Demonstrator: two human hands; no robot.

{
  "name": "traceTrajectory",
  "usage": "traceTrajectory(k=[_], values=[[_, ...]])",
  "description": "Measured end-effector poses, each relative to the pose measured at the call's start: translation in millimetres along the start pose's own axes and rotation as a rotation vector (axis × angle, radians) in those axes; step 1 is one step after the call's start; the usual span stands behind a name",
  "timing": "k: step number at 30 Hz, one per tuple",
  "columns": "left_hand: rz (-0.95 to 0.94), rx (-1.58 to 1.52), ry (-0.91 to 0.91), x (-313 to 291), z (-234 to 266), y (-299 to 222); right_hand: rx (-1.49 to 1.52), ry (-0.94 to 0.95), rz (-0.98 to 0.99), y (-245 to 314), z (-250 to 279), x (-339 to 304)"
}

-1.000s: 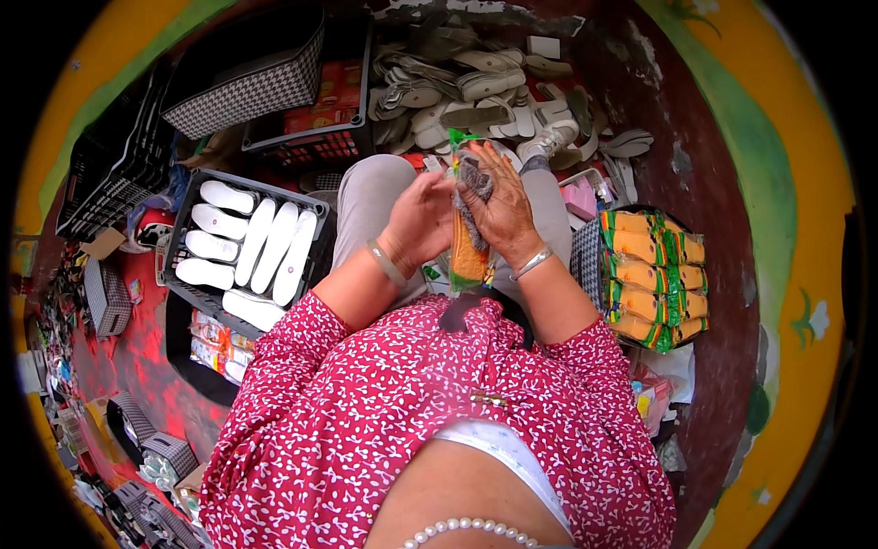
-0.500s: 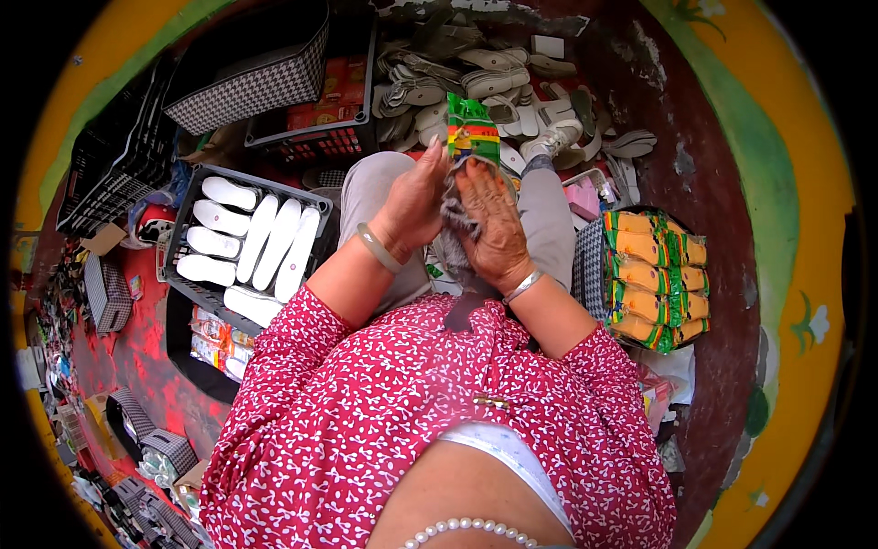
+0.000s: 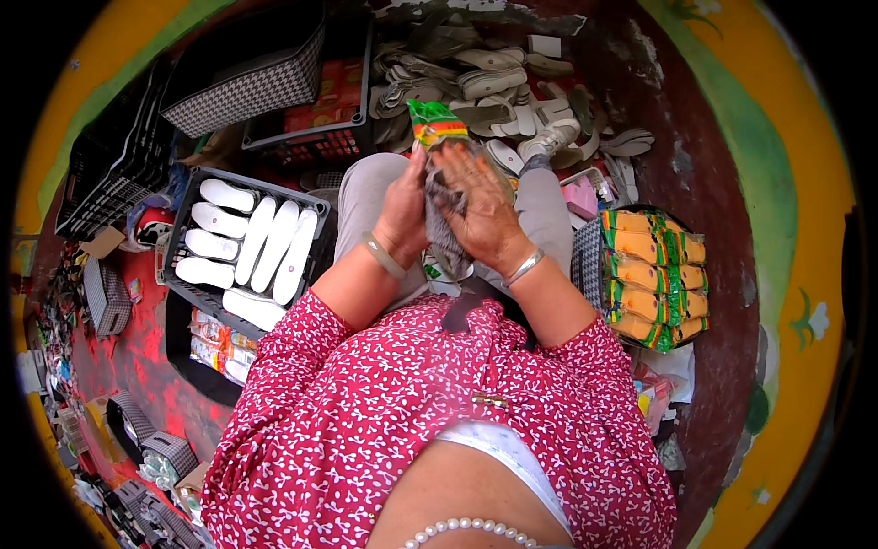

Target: The person wipes a packaged object with a gray cloth while sitting on the floor among shoe components.

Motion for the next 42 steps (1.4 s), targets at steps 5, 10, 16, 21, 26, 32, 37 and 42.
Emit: traceTrajectory(k=[5,10,16,21,26,32,37,42], values=[[-0.153,0.212,0.01,9,11,-41,0.021,0.143,0.086,39,-12,-34],[-0.235,-0.133,0.069,9,-3,-70,-0.1,-0.007,0.03,20,-3,-45],[-0.342,-0.138,0.145,-8,-23,-110,1.422,-0.314,-0.929,-88,0,-75],[-0.425,0.106,0.137,-19,-38,-106,1.819,-0.309,-0.824,-67,27,-52],[-0.454,0.236,0.124,-21,-47,-75,1.649,-0.163,-0.789,-33,22,-31],[-0.447,0.178,0.135,-25,-57,-56,1.302,-0.24,-0.667,-28,3,-23],[-0.271,0.089,0.179,-22,-57,-52,1.441,-0.12,-0.768,-32,-14,-37],[-0.167,0.117,0.297,-16,-58,-50,1.577,-0.157,-0.812,-34,-18,-44]])
Point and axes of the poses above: each hand's wrist, its own x-axis towards the middle knuckle, its own z-axis out of the back of the hand, y = z × x, the point moved 10 cm from there along x, towards the middle knuckle, and after that the axes turned 7 degrees about -y, right-handed, at the moved point
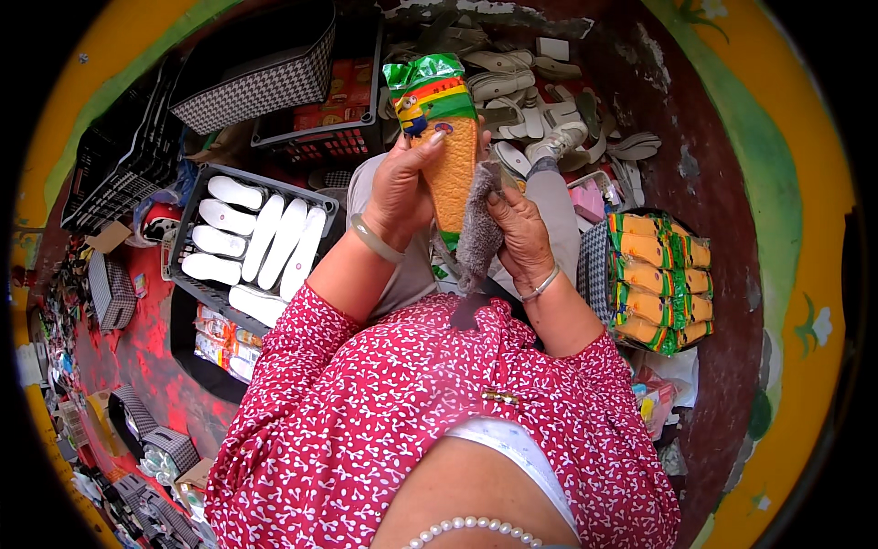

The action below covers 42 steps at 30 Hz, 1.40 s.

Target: The person wipes a packaged object with a gray cloth while sitting on the floor among shoe components.

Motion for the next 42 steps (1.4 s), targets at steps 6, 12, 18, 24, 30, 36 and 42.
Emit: traceTrajectory(k=[6,12,18,24,30,36,42], values=[[-0.026,0.049,-0.08,1,2,7,-0.188,-0.133,0.271,20,8,-1],[-0.01,0.281,-0.271,-16,16,31,-0.852,-0.309,0.61,49,14,-5],[-0.052,0.39,-0.277,-17,18,34,-0.729,-0.433,0.541,45,39,-8],[-0.024,0.473,-0.192,-19,5,35,-0.528,-0.483,0.481,49,50,-8],[-0.071,0.313,-0.282,-19,17,22,-0.012,-0.498,0.271,51,98,0],[-0.091,0.488,-0.196,-12,27,18,0.156,-0.083,-0.082,44,46,5],[-0.16,0.742,-0.125,-14,9,30,0.097,-0.058,-0.026,30,26,6]])
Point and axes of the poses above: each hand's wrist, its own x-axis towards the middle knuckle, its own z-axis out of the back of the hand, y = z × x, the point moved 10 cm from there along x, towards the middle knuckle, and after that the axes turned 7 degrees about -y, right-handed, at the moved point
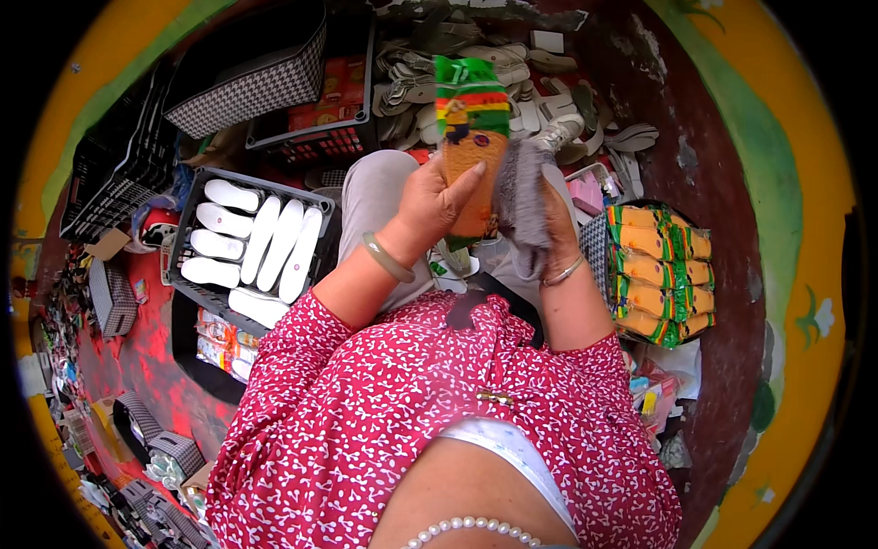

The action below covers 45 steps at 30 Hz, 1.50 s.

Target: The person wipes a packaged object with a gray cloth while sitting on the floor among shoe components.

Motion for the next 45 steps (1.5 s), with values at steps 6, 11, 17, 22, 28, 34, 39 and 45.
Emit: traceTrajectory(k=[6,11,17,22,28,34,39,45], values=[[-0.016,0.155,-0.011,-3,-1,7,-0.287,-0.093,0.26,5,-7,-3],[0.033,-0.054,0.079,-7,-10,4,-0.84,-0.179,0.546,31,-10,-15],[0.244,-0.279,0.17,-15,-19,8,-0.615,-0.016,0.517,30,-16,-15],[0.292,-0.328,0.204,-19,-23,8,-0.55,0.055,0.453,24,-13,-14],[0.312,-0.321,0.227,-24,-26,5,-0.441,0.246,0.22,19,-17,-19],[0.337,-0.272,0.268,-25,-26,3,-0.471,0.306,0.071,16,-19,-26],[0.271,-0.253,0.192,-19,-20,7,-0.704,0.352,0.094,25,-20,-21],[0.256,-0.245,0.148,-17,-18,5,-0.637,0.257,-0.031,24,-14,-23]])
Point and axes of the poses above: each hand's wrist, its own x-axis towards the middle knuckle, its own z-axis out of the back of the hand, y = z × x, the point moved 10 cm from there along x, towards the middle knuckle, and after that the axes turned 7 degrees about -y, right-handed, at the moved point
